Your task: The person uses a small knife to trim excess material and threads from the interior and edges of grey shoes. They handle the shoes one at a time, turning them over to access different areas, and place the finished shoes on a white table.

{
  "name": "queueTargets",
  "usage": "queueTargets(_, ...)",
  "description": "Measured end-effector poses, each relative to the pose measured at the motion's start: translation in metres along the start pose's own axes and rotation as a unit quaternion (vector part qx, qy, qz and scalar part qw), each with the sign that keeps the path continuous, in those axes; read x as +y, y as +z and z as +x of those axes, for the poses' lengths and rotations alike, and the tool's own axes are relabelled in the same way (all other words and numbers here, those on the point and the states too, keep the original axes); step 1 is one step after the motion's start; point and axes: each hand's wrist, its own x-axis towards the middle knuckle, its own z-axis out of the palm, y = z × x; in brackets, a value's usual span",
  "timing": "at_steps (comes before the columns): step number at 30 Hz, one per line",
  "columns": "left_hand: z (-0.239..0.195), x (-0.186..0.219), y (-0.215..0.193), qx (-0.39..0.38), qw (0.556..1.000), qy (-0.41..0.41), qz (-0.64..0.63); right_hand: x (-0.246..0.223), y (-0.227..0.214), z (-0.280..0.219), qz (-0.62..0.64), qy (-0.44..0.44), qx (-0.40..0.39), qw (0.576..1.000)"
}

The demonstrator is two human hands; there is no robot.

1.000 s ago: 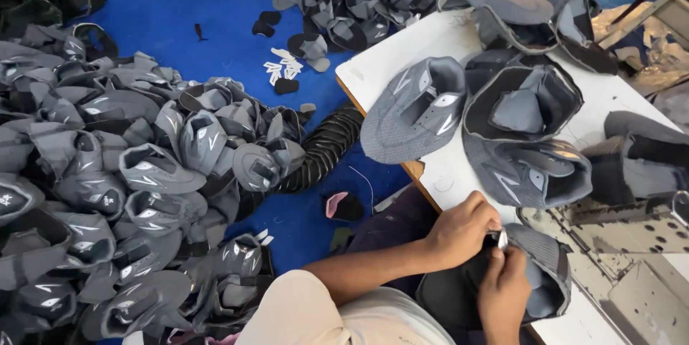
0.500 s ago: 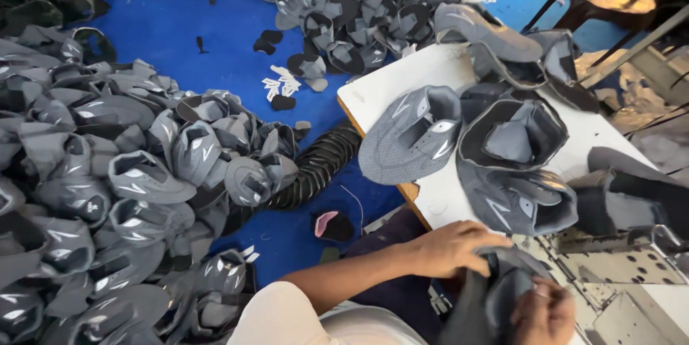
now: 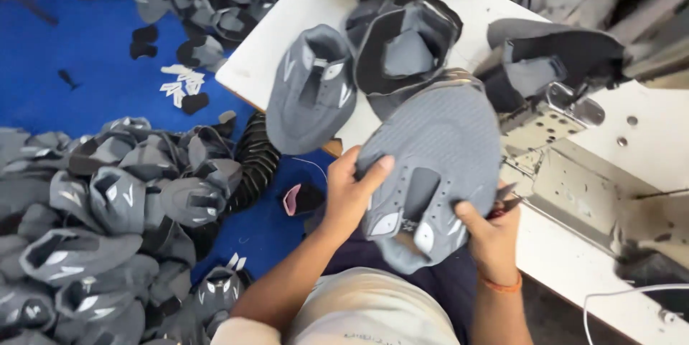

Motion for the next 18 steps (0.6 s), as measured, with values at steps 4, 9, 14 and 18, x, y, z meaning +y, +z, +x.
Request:
queueTargets(4,-0.004,0.002,-0.004,0.035,0.998,-0.02,0.042,-0.019,0.019,0.002,0.027,0.042,-0.028,0.998)
queueTargets(9,0.003,-0.004,0.001,0.014,0.999,-0.014,0.03,-0.004,0.0,-0.001,0.046,0.053,-0.001,0.998)
queueTargets(14,0.015,0.014,0.006,-0.032,0.991,0.119,0.05,-0.003,-0.009,-0.006,0.072,0.042,0.011,0.996)
queueTargets(18,0.019,0.009,0.001,-0.036,0.992,0.119,0.018,0.023,-0.029,-0.013,0.084,0.081,-0.017,0.993)
